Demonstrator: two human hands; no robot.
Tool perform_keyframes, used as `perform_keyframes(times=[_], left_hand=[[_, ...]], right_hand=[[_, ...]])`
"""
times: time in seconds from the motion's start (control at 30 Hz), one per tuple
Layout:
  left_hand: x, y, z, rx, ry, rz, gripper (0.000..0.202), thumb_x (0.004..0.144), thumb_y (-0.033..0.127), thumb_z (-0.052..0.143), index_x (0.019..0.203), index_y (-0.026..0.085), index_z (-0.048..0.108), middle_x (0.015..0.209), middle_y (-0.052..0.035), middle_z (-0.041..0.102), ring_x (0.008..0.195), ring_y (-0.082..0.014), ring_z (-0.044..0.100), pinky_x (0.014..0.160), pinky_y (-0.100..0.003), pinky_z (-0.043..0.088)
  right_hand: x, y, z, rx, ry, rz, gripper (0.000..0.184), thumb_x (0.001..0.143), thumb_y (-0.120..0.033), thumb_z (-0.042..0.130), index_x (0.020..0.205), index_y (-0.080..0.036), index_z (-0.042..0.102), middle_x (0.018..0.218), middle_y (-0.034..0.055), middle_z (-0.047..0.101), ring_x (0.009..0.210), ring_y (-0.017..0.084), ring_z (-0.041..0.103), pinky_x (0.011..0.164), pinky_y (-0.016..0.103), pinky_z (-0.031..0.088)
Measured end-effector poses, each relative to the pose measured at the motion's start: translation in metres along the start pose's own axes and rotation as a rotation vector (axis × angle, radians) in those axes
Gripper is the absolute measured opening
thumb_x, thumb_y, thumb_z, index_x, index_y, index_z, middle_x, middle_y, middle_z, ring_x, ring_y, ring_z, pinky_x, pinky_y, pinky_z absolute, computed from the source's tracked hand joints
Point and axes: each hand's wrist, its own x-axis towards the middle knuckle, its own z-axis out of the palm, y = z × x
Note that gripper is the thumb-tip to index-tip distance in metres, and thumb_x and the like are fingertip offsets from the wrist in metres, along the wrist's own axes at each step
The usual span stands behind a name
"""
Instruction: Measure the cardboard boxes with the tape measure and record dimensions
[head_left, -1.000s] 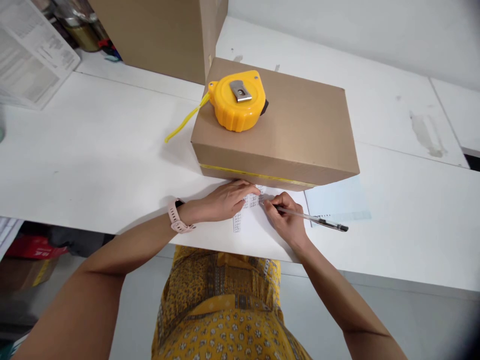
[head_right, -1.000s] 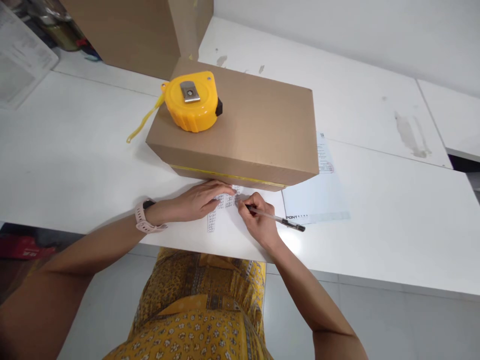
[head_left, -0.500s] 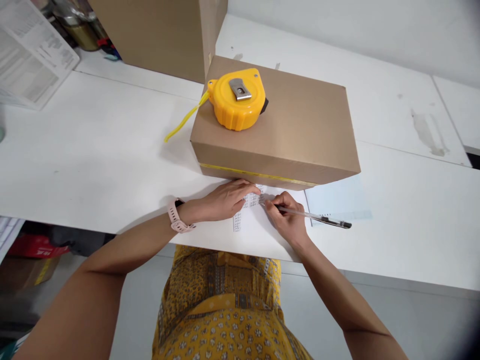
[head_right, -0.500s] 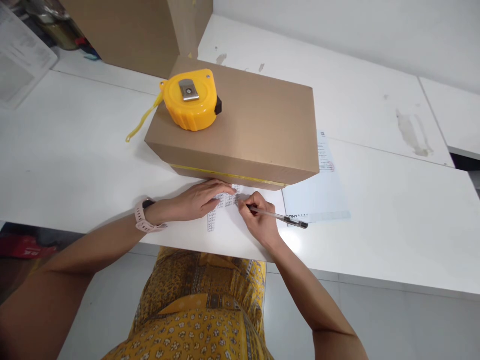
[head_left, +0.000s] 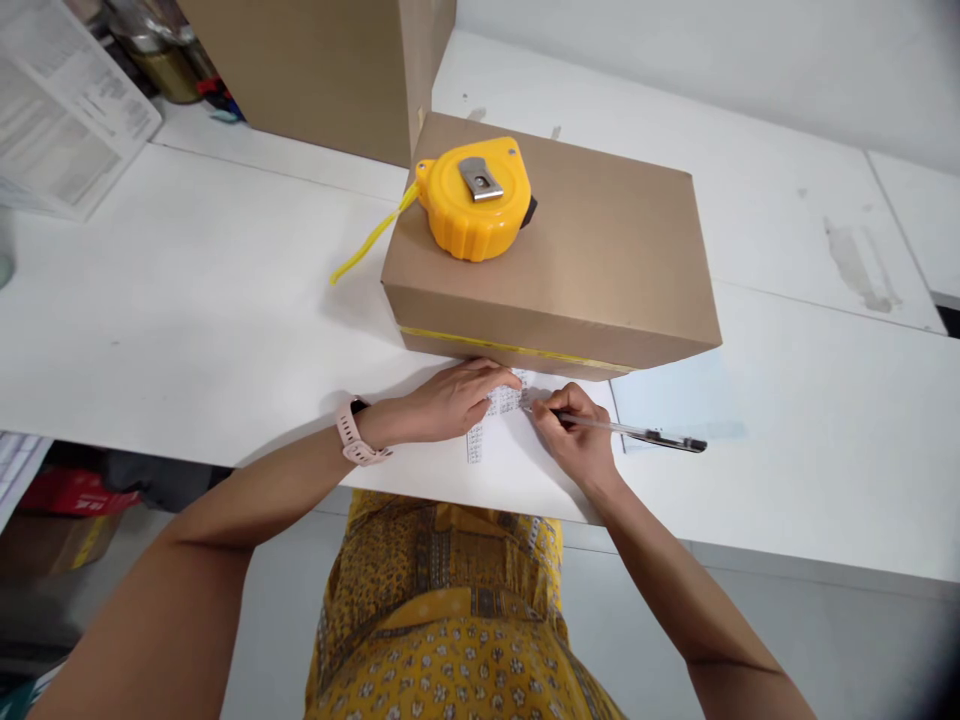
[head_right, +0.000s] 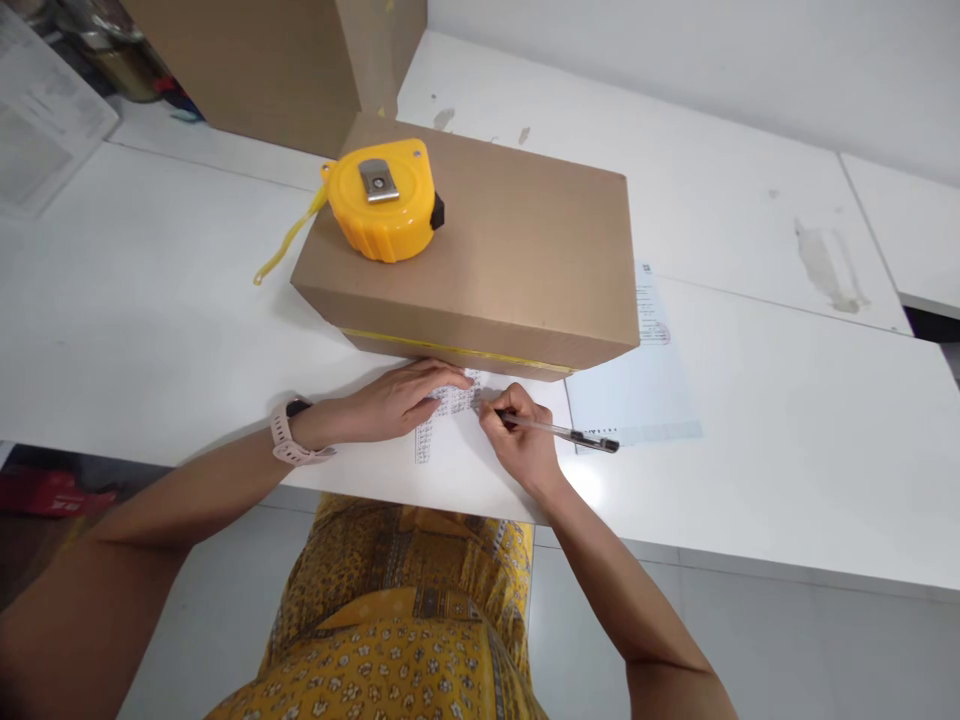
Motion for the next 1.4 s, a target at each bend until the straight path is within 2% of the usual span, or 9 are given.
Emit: perform_keyframes(times=[0.17, 0.3, 0.43, 0.5, 0.63, 0.8, 1.07, 1.4], left_hand=[[0.000, 0.000, 0.000, 0.001, -0.006, -0.004, 0.040, 0.094, 0.007, 0.041, 0.130, 0.016, 0.054, 0.134, -0.0129, 0.062, 0.132, -0.0243, 0.054, 0.114, -0.043, 0.045], [0.000, -0.001, 0.001, -0.001, 0.006, -0.010, 0.040, 0.094, 0.008, 0.041, 0.129, 0.021, 0.054, 0.134, -0.0098, 0.062, 0.132, -0.0230, 0.055, 0.114, -0.043, 0.045], [0.000, -0.001, 0.001, -0.003, 0.002, -0.006, 0.039, 0.094, 0.008, 0.041, 0.129, 0.020, 0.054, 0.133, -0.0109, 0.062, 0.130, -0.0240, 0.055, 0.113, -0.045, 0.045], [0.000, -0.002, 0.001, -0.003, 0.005, -0.002, 0.039, 0.094, 0.008, 0.041, 0.129, 0.021, 0.053, 0.133, -0.0105, 0.062, 0.131, -0.0241, 0.055, 0.113, -0.045, 0.045], [0.000, -0.003, 0.002, -0.002, 0.018, 0.007, 0.042, 0.092, 0.007, 0.042, 0.129, 0.024, 0.053, 0.132, -0.0082, 0.062, 0.130, -0.0232, 0.056, 0.112, -0.044, 0.046], [-0.001, -0.002, 0.001, 0.003, 0.004, -0.008, 0.041, 0.093, 0.007, 0.042, 0.130, 0.022, 0.054, 0.134, -0.0095, 0.062, 0.131, -0.0233, 0.055, 0.113, -0.043, 0.045], [0.000, 0.002, -0.002, -0.006, -0.015, -0.024, 0.041, 0.093, 0.007, 0.041, 0.130, 0.019, 0.054, 0.136, -0.0110, 0.061, 0.134, -0.0246, 0.053, 0.115, -0.045, 0.043], [-0.001, 0.001, -0.001, -0.012, -0.001, -0.010, 0.040, 0.094, 0.008, 0.042, 0.129, 0.022, 0.053, 0.134, -0.0097, 0.062, 0.132, -0.0240, 0.055, 0.113, -0.045, 0.045]], right_hand=[[0.000, 0.000, 0.000, -0.011, 0.000, 0.005, 0.026, 0.085, -0.030, 0.067, 0.066, -0.023, 0.050, 0.052, -0.0068, 0.046, 0.049, 0.009, 0.036, 0.047, 0.024, 0.029], [0.000, 0.002, 0.000, 0.021, 0.017, 0.017, 0.027, 0.085, -0.029, 0.067, 0.066, -0.023, 0.049, 0.054, -0.0067, 0.047, 0.049, 0.009, 0.037, 0.047, 0.024, 0.029], [-0.001, 0.007, -0.001, 0.104, 0.025, 0.040, 0.021, 0.087, -0.036, 0.071, 0.078, -0.023, 0.057, 0.064, -0.0044, 0.057, 0.054, 0.010, 0.045, 0.050, 0.025, 0.034], [-0.001, 0.009, -0.002, 0.145, 0.024, 0.060, 0.025, 0.087, -0.040, 0.074, 0.081, -0.023, 0.057, 0.065, -0.0046, 0.057, 0.055, 0.010, 0.045, 0.050, 0.025, 0.035], [-0.001, 0.014, -0.003, 0.110, 0.055, 0.067, 0.032, 0.087, -0.043, 0.074, 0.074, -0.023, 0.052, 0.059, -0.0060, 0.051, 0.052, 0.010, 0.041, 0.050, 0.026, 0.032], [0.002, 0.013, -0.002, 0.064, 0.073, 0.017, 0.031, 0.087, -0.035, 0.070, 0.069, -0.024, 0.049, 0.057, -0.0063, 0.048, 0.052, 0.010, 0.039, 0.050, 0.026, 0.031], [0.003, 0.009, -0.001, 0.066, 0.038, 0.012, 0.032, 0.087, -0.036, 0.070, 0.068, -0.024, 0.048, 0.054, -0.0072, 0.044, 0.049, 0.009, 0.036, 0.048, 0.025, 0.028], [0.003, 0.010, -0.001, 0.033, 0.038, -0.003, 0.031, 0.088, -0.034, 0.069, 0.068, -0.024, 0.047, 0.054, -0.0071, 0.044, 0.049, 0.010, 0.036, 0.048, 0.025, 0.028]])
